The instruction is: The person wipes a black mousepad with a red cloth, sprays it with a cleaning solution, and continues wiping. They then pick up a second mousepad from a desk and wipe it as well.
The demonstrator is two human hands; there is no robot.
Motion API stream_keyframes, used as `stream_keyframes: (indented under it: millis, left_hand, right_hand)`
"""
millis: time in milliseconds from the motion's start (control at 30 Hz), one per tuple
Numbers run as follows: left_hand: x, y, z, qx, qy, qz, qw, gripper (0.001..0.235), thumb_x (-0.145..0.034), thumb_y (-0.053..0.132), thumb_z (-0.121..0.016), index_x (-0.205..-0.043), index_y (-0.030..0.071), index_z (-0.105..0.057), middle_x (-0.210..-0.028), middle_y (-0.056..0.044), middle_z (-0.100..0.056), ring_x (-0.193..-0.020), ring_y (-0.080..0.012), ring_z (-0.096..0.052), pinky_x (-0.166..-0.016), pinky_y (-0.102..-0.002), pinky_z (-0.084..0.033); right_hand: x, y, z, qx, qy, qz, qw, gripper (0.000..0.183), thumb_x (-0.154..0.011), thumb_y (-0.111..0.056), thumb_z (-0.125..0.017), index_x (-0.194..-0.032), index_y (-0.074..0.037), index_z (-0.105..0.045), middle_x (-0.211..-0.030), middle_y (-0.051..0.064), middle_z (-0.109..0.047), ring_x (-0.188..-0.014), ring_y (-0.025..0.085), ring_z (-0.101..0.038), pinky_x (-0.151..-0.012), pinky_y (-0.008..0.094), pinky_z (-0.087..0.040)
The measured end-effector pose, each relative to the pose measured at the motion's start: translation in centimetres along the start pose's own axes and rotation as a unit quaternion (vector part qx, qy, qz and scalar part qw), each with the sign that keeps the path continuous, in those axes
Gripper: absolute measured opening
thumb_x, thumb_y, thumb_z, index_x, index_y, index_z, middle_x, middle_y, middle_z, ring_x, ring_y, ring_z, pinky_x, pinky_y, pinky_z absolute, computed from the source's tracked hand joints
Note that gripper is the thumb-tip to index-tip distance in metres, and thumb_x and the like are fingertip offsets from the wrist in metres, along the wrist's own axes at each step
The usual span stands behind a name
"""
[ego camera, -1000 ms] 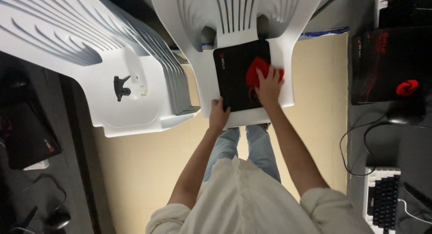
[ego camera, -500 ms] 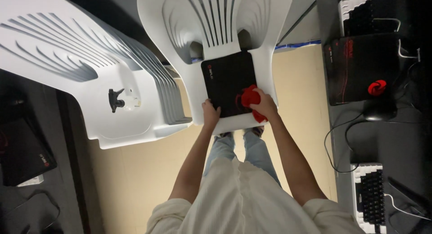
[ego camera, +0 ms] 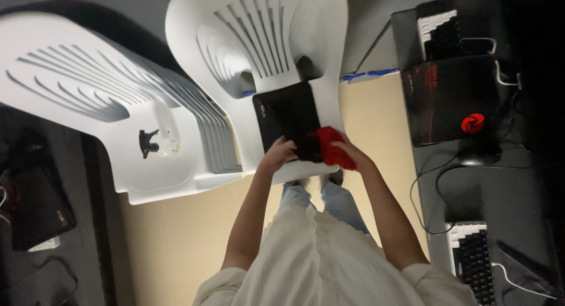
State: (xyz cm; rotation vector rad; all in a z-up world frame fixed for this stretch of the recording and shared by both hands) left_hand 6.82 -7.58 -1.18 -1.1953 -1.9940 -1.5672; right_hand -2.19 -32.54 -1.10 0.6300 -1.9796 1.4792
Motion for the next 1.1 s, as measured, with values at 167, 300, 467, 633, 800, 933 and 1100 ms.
stream_keyframes:
  millis: [167,300,467,633,800,933,1100]
  left_hand:
    - [2.4,2.4,-9.0,-0.037,-0.139,-0.017,0.990,0.040,-0.086,0.007,-0.064,-0.125,0.004,-0.054,-0.101,-0.006,-0.061,-0.089,-0.0171,-0.065,-0.081,-0.035,-0.060]
    - [2.1,2.3,-16.3,0.006,-0.236,-0.002,0.972,0.039,-0.089,0.005,-0.063,-0.127,0.004,-0.054,-0.103,-0.003,-0.061,-0.091,-0.0147,-0.065,-0.085,-0.035,-0.058]
    - [-4.8,-0.4,-23.4,0.008,-0.281,0.005,0.960,0.041,-0.090,0.005,-0.062,-0.131,0.006,-0.054,-0.100,-0.002,-0.060,-0.085,-0.0120,-0.062,-0.073,-0.029,-0.052]
    - [-7.4,3.3,-32.5,-0.039,-0.330,-0.064,0.941,0.048,-0.099,0.006,-0.066,-0.143,-0.004,-0.049,-0.111,-0.009,-0.059,-0.095,-0.0173,-0.061,-0.073,-0.031,-0.049]
    - [-5.5,7.5,-41.1,-0.150,-0.392,-0.159,0.893,0.092,-0.087,0.014,-0.061,-0.168,0.015,-0.018,-0.136,-0.013,-0.053,-0.115,-0.0218,-0.059,-0.092,-0.035,-0.057]
    - [-13.9,-1.9,-40.7,-0.244,-0.372,-0.195,0.874,0.080,-0.097,0.018,-0.068,-0.163,0.009,-0.024,-0.134,-0.014,-0.055,-0.106,-0.0194,-0.064,-0.087,-0.035,-0.059]
    - [-20.0,-15.9,-36.3,-0.323,-0.247,0.001,0.913,0.086,-0.095,0.018,-0.068,-0.164,0.009,-0.017,-0.147,-0.021,-0.054,-0.100,-0.0242,-0.074,-0.086,-0.035,-0.064]
  right_hand:
    - [1.7,5.7,5.1,-0.228,-0.032,-0.027,0.973,0.064,-0.097,-0.031,-0.066,-0.152,-0.003,-0.048,-0.134,0.017,-0.067,-0.114,0.032,-0.068,-0.088,0.043,-0.059]
    - [4.5,7.9,8.2,-0.258,-0.102,0.153,0.949,0.061,-0.109,-0.025,-0.062,-0.156,0.009,-0.044,-0.134,0.022,-0.064,-0.108,0.032,-0.067,-0.084,0.042,-0.058]
    - [9.8,1.0,10.9,-0.334,-0.136,0.271,0.892,0.060,-0.109,-0.027,-0.057,-0.155,0.010,-0.042,-0.134,0.020,-0.065,-0.107,0.030,-0.068,-0.079,0.040,-0.059]
    - [9.9,-1.3,21.3,-0.525,-0.407,0.306,0.682,0.054,-0.114,-0.034,-0.046,-0.162,-0.008,-0.044,-0.122,0.015,-0.075,-0.097,0.032,-0.076,-0.081,0.043,-0.063]
    - [13.4,-7.8,33.4,-0.417,-0.047,0.437,0.796,0.060,-0.110,-0.045,-0.059,-0.157,-0.008,-0.052,-0.134,0.015,-0.069,-0.105,0.037,-0.071,-0.088,0.053,-0.060]
    - [14.6,-7.3,39.4,-0.299,0.109,0.433,0.843,0.071,-0.101,-0.055,-0.059,-0.159,-0.016,-0.047,-0.157,0.009,-0.056,-0.141,0.031,-0.059,-0.115,0.052,-0.053]
    - [16.9,0.0,38.9,-0.153,0.436,0.198,0.865,0.080,-0.096,-0.055,-0.066,-0.158,-0.014,-0.038,-0.155,0.015,-0.052,-0.139,0.034,-0.054,-0.111,0.051,-0.049]
Point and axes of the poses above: each hand's wrist, its own x-axis away from the middle knuckle, its own z-axis out of the back of the hand, y = z × x, the point moved 6 cm from there along -x, towards the middle knuckle
